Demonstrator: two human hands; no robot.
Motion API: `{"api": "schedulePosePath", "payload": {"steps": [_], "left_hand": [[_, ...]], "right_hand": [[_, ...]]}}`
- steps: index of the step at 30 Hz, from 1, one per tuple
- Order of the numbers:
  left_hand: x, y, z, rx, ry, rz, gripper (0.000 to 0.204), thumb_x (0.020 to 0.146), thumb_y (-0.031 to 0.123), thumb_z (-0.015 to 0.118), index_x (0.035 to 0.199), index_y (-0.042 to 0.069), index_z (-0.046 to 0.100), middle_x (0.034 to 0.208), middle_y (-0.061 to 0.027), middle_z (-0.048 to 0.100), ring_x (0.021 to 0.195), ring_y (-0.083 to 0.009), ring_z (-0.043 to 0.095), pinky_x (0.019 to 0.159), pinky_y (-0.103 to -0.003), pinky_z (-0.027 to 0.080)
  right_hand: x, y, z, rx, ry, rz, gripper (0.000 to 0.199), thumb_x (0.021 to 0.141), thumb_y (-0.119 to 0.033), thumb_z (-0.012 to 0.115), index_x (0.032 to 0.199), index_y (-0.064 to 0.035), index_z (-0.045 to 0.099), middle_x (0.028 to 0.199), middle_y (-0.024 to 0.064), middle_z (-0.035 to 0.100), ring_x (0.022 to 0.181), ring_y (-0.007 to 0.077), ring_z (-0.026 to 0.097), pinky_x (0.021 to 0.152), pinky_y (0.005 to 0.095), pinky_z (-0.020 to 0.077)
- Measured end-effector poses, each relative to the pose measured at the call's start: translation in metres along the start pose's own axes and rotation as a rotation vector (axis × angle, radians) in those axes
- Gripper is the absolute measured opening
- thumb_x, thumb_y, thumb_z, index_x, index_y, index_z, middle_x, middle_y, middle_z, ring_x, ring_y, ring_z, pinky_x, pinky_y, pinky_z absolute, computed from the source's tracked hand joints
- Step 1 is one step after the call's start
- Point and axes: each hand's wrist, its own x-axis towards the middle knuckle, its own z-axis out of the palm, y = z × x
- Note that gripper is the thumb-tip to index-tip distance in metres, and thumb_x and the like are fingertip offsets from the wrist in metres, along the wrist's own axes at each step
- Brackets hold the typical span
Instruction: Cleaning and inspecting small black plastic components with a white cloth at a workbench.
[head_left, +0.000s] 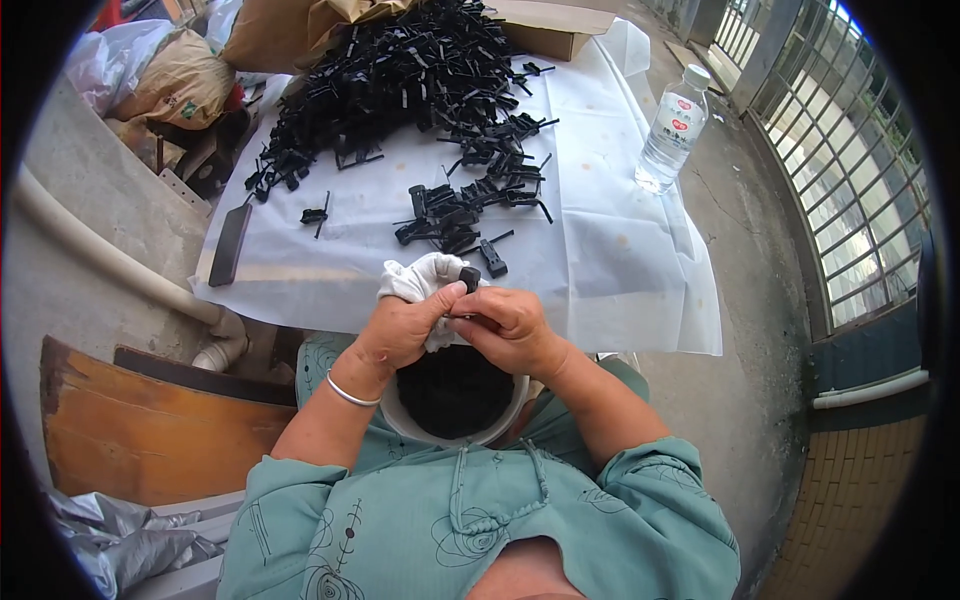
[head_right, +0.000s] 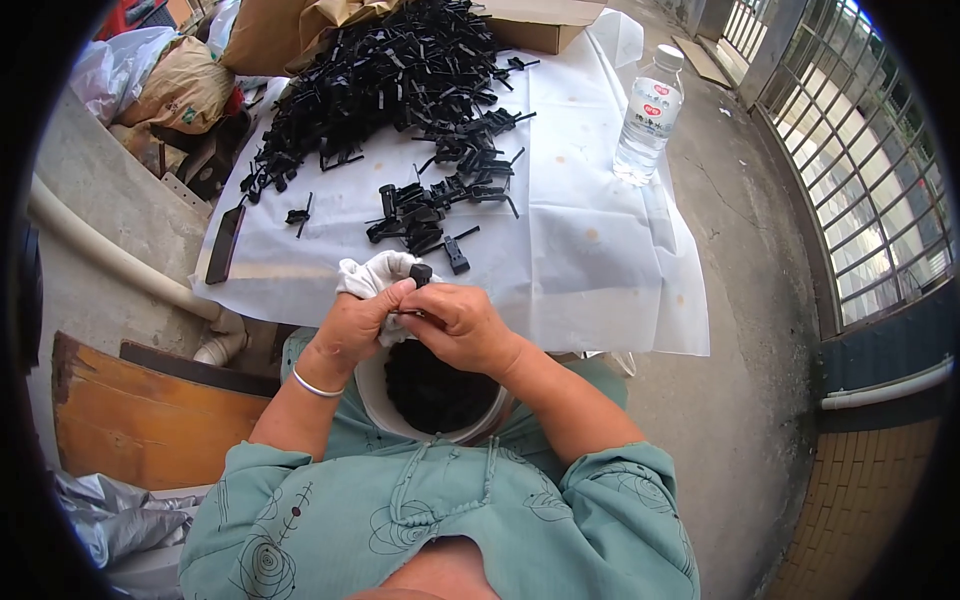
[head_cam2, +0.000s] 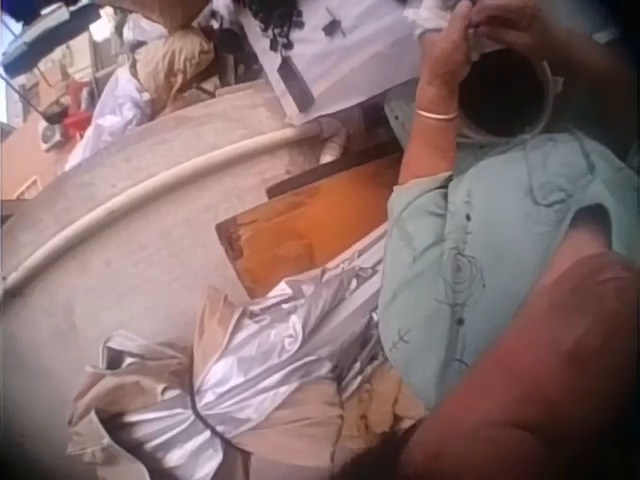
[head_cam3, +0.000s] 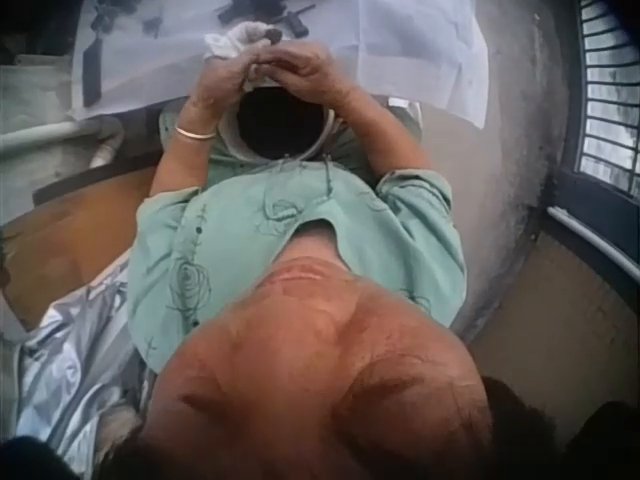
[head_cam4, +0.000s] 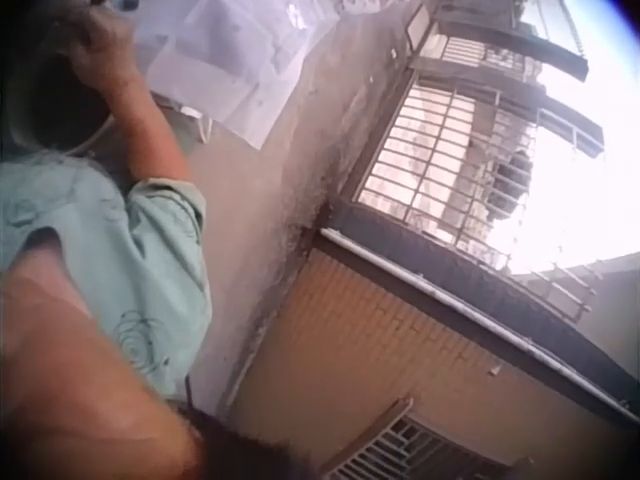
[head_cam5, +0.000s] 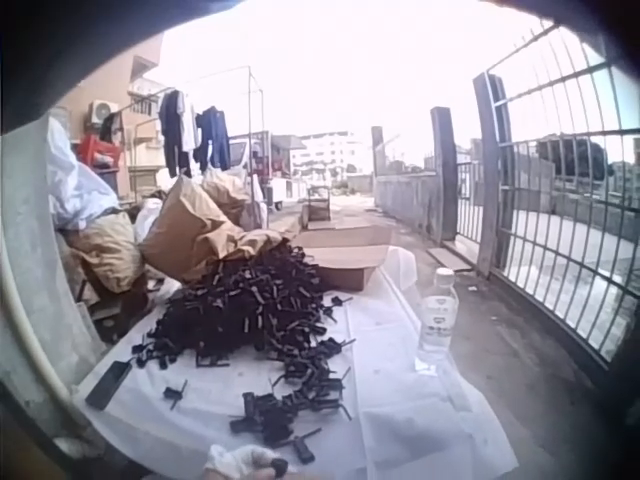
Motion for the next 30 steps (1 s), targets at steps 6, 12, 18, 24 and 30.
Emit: {"api": "schedulePosePath", "payload": {"steps": [6, 12, 18, 24, 30], "left_hand": [[-0.003, -0.007, 0.012, 0.264, 0.148, 0.195, 0.022, 0.091, 0.01, 0.052, 0.111, 0.004, 0.049, 0.089, -0.0007, 0.057, 0.071, -0.0042, 0.052, 0.058, -0.016, 0.045], [-0.005, -0.005, 0.022, 0.043, 0.066, 0.144, 0.026, 0.09, 0.01, 0.052, 0.115, 0.002, 0.048, 0.089, -0.0019, 0.057, 0.07, -0.0053, 0.053, 0.057, -0.019, 0.048], [-0.005, -0.001, 0.016, 0.325, 0.076, 0.19, 0.029, 0.088, 0.008, 0.056, 0.115, 0.0, 0.048, 0.084, -0.0019, 0.057, 0.063, -0.0057, 0.053, 0.052, -0.021, 0.048], [-0.004, -0.004, 0.015, 0.466, 0.19, 0.228, 0.027, 0.084, 0.004, 0.057, 0.11, -0.002, 0.053, 0.08, -0.0026, 0.059, 0.061, -0.0048, 0.052, 0.051, -0.02, 0.044], [-0.007, -0.004, 0.016, 0.569, 0.214, 0.281, 0.027, 0.082, 0.003, 0.058, 0.108, -0.002, 0.054, 0.083, -0.0031, 0.059, 0.064, -0.0041, 0.052, 0.054, -0.02, 0.044]], "right_hand": [[0.0, -0.006, 0.006, -0.053, 0.149, 0.026, 0.012, 0.074, -0.001, 0.067, 0.085, -0.0016, 0.061, 0.062, 0.0061, 0.052, 0.05, 0.0143, 0.049, 0.046, 0.0259, 0.0385], [0.0, -0.002, 0.003, 0.115, 0.345, 0.458, 0.009, 0.082, -0.007, 0.065, 0.085, -0.0015, 0.058, 0.063, -0.0041, 0.049, 0.055, 0.0023, 0.041, 0.048, 0.0195, 0.034], [0.006, 0.002, -0.024, 0.3, 0.006, 0.579, 0.019, 0.089, -0.019, 0.056, 0.088, -0.001, 0.059, 0.069, -0.0029, 0.05, 0.064, 0.0042, 0.043, 0.057, 0.0199, 0.0378], [0.005, 0.005, -0.018, 0.12, 0.077, 0.401, 0.021, 0.092, -0.02, 0.052, 0.087, -0.0013, 0.06, 0.07, -0.0018, 0.051, 0.064, 0.0058, 0.045, 0.058, 0.0208, 0.0386], [0.006, -0.003, -0.017, 0.429, -0.07, 0.741, 0.014, 0.089, -0.014, 0.054, 0.088, -0.0003, 0.057, 0.066, 0.003, 0.053, 0.057, 0.0114, 0.047, 0.056, 0.0244, 0.0413]]}}
